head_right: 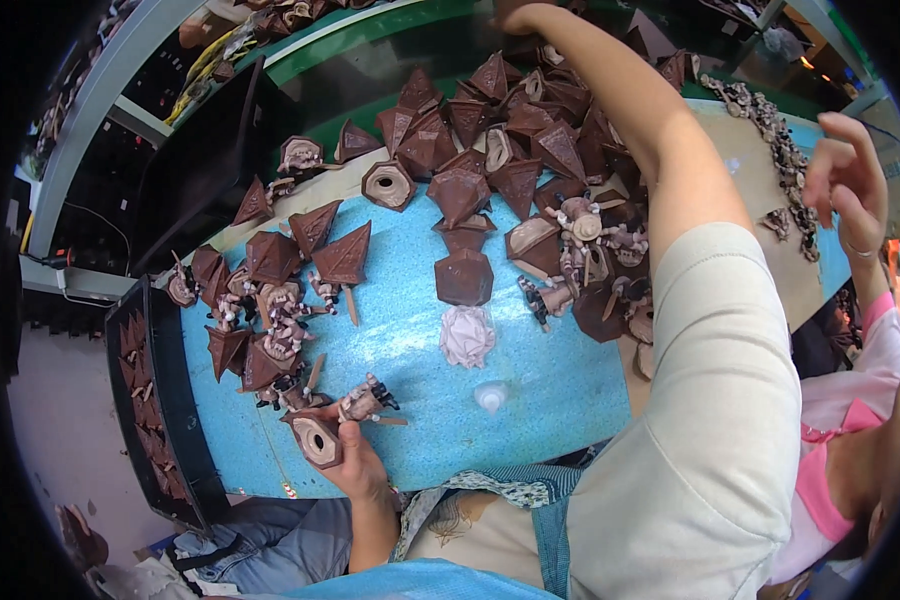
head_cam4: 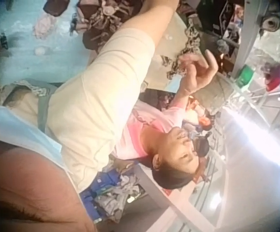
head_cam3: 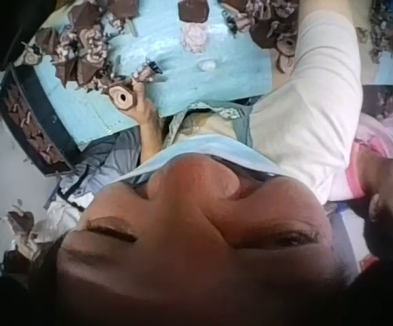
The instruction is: The person assembles figurines by dispensing glue from a squeeze bottle into base pieces and inserting character figures into the openings.
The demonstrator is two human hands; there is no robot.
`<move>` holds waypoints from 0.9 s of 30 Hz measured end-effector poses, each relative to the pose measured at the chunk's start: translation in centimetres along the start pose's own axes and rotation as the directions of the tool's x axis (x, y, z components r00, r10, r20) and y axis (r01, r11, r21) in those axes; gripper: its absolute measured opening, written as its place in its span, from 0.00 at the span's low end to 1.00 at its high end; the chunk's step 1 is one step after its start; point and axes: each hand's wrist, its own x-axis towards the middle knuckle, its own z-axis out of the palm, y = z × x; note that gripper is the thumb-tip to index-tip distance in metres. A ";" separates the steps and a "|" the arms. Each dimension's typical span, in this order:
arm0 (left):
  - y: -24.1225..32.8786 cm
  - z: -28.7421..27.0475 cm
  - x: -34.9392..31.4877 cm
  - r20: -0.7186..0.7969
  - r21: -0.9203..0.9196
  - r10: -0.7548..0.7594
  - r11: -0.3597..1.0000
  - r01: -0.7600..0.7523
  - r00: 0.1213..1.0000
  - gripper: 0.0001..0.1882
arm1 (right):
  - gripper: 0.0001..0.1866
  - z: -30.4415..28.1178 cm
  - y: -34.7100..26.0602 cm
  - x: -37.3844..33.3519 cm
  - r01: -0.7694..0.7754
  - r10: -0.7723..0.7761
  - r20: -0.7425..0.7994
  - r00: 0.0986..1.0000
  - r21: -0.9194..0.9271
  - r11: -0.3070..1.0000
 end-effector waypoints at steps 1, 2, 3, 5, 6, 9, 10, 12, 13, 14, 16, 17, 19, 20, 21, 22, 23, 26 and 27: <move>0.1 -0.1 0.0 -0.026 -0.026 -0.006 1.000 0.005 1.000 0.29 | 0.41 -0.2 1.0 -0.7 0.018 -0.017 -0.072 0.997 0.013 1.000; 0.2 -0.2 0.0 -0.040 -0.040 -0.025 0.999 0.024 0.999 0.30 | 0.41 -0.2 1.6 -0.9 0.030 -0.028 -0.073 0.997 0.028 0.999; 0.1 -0.2 0.0 -0.046 -0.032 -0.021 0.999 0.020 0.999 0.30 | 0.42 -0.4 2.3 -1.1 0.062 -0.058 -0.057 0.997 0.064 0.996; -0.1 0.0 0.0 0.002 -0.037 -0.036 0.999 0.037 0.999 0.30 | 0.44 -0.4 3.7 -1.3 0.124 -0.122 -0.022 0.992 0.136 0.983; -0.1 -0.4 -0.2 -0.015 -0.024 -0.031 0.999 0.031 0.999 0.30 | 0.45 -0.1 3.6 -1.0 0.164 -0.165 -0.006 0.986 0.178 0.970; -0.2 -0.9 -0.5 0.016 0.031 -0.024 0.999 0.024 1.000 0.31 | 0.46 0.7 4.1 -0.6 0.230 -0.236 0.063 0.970 0.090 0.969; -0.4 -0.8 -0.4 0.028 0.046 -0.010 0.999 0.009 1.000 0.31 | 0.46 1.2 4.8 0.6 0.223 -0.229 0.070 0.971 0.091 0.971; -0.5 -0.5 -0.3 0.046 0.059 -0.019 0.998 0.016 0.999 0.31 | 0.43 2.8 7.0 4.7 -0.341 0.362 0.220 0.906 -0.129 0.931; -0.2 -0.2 -0.2 0.045 0.064 0.003 0.998 -0.006 0.999 0.29 | 0.43 3.6 7.5 5.6 -0.339 0.362 0.234 0.902 -0.133 0.931; 0.0 0.1 -0.1 0.049 0.063 0.029 0.998 -0.032 0.998 0.27 | 0.40 3.7 8.1 6.0 -0.285 0.356 0.254 0.899 -0.278 0.917; 0.3 0.0 0.0 0.058 0.059 0.023 0.998 -0.026 0.998 0.27 | 0.37 3.9 8.6 6.2 -0.224 0.360 0.271 0.893 -0.424 0.877; 0.3 -0.2 0.0 0.067 0.059 0.028 0.998 -0.032 0.997 0.27 | 0.35 4.1 8.4 6.2 -0.212 0.391 0.354 0.849 -0.450 0.868; -0.1 -0.3 0.1 0.086 0.027 0.028 0.999 -0.031 0.996 0.27 | 0.32 4.6 9.7 5.3 -0.215 0.444 0.415 0.794 -0.490 0.844; -0.4 0.1 0.2 0.088 -0.010 0.034 0.999 -0.033 0.996 0.27 | 0.31 4.5 12.2 3.9 -0.478 0.547 0.514 0.661 -0.274 0.835; -0.6 0.3 0.3 0.079 -0.036 0.041 0.999 -0.038 0.996 0.27 | 0.30 3.8 12.9 2.9 -0.703 0.568 0.633 0.526 -0.052 0.709; -0.2 -0.3 0.2 0.060 -0.007 0.050 0.999 -0.050 0.997 0.27 | 0.34 3.8 9.1 3.2 -0.698 0.476 0.780 0.405 -0.072 0.713; -0.2 -0.4 0.2 0.053 -0.011 0.027 1.000 -0.027 0.998 0.28 | 0.34 3.9 8.7 2.4 -0.702 0.486 0.771 0.412 -0.072 0.709; 0.1 0.2 0.2 0.055 -0.059 0.013 0.998 -0.010 0.998 0.29 | 0.12 4.0 8.2 -0.5 0.316 -0.077 0.430 0.899 -0.517 0.796; 0.3 0.4 0.2 0.047 -0.075 0.013 0.997 -0.009 0.999 0.29 | 0.13 3.7 8.0 -1.4 0.121 0.076 0.355 0.932 -0.501 0.857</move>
